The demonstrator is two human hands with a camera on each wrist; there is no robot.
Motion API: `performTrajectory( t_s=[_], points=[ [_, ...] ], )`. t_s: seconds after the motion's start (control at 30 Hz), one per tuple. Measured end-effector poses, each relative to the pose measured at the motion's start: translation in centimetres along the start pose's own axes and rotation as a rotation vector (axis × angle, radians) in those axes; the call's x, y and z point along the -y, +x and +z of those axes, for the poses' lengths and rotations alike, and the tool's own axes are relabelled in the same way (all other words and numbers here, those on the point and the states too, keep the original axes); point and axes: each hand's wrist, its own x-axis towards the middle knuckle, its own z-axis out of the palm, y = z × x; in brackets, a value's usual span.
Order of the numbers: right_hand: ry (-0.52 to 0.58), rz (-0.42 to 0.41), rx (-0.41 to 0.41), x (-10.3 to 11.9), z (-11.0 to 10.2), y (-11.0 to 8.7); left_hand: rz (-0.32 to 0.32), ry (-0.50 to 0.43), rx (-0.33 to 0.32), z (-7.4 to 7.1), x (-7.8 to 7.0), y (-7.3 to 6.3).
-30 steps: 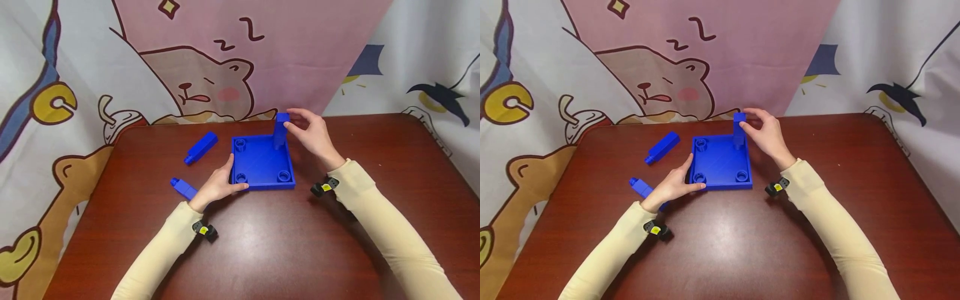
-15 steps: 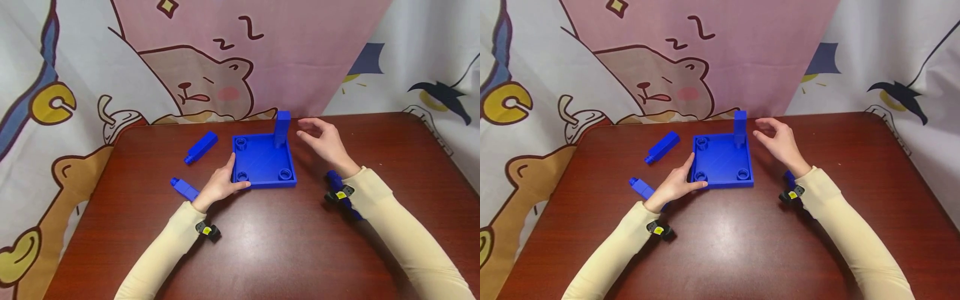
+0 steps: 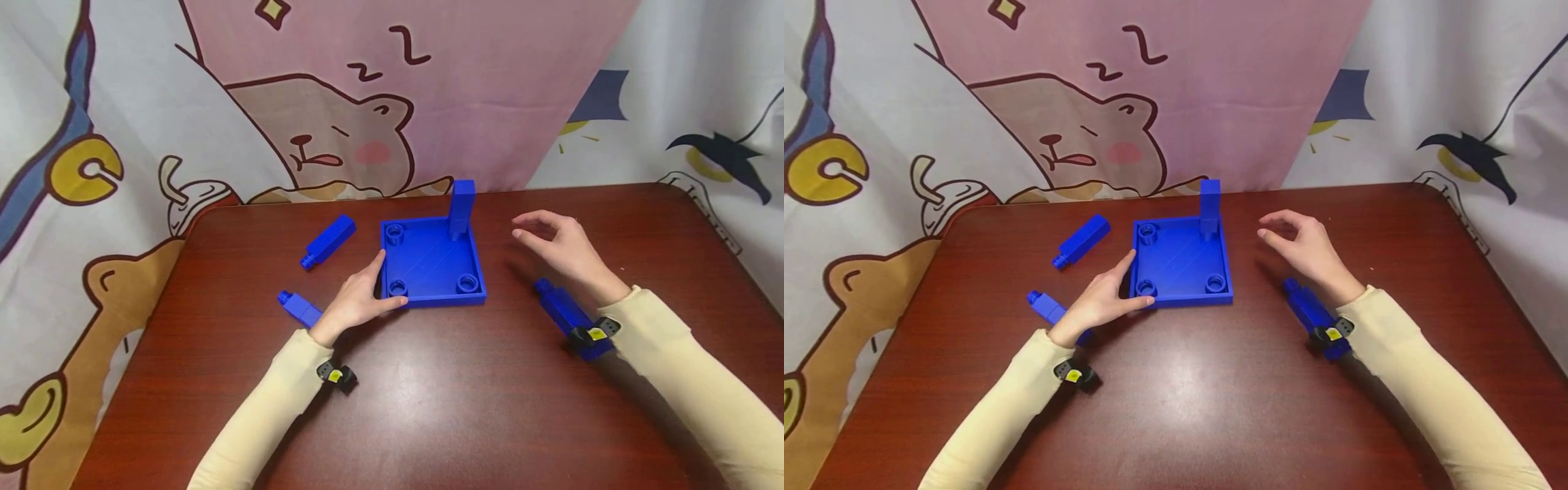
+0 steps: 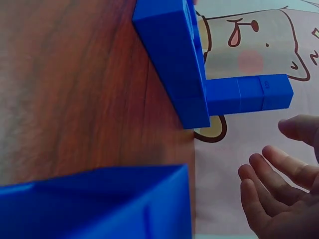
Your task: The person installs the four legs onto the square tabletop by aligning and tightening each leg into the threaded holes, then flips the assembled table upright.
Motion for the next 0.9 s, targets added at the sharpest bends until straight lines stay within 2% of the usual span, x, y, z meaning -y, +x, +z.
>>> performTrajectory(
  t_s=[0.27,0.5,0.6,0.77,0.9],
  points=[
    [-0.090,-0.020,0.066,-1.0,-1.6,-1.5,0.036,-0.015,0.046,-0.7,0.6,0.0],
    [-0.144,-0.021,0.117,-2.2,-2.5,-2.5,0.025,-0.024,0.069,-0.7,0.8,0.0],
    [-0.192,-0.076,0.159,-2.9,-3.1,-2.7,0.023,-0.031,0.077,-0.6,0.8,0.0],
    [-0.254,-0.236,0.263,-4.2,-4.0,-3.0,0.012,-0.023,0.076,-0.8,0.8,-0.1],
    [-0.241,-0.281,0.329,-5.4,-4.7,-3.7,0.016,-0.013,0.073,-0.9,0.9,-0.1]
  ],
)
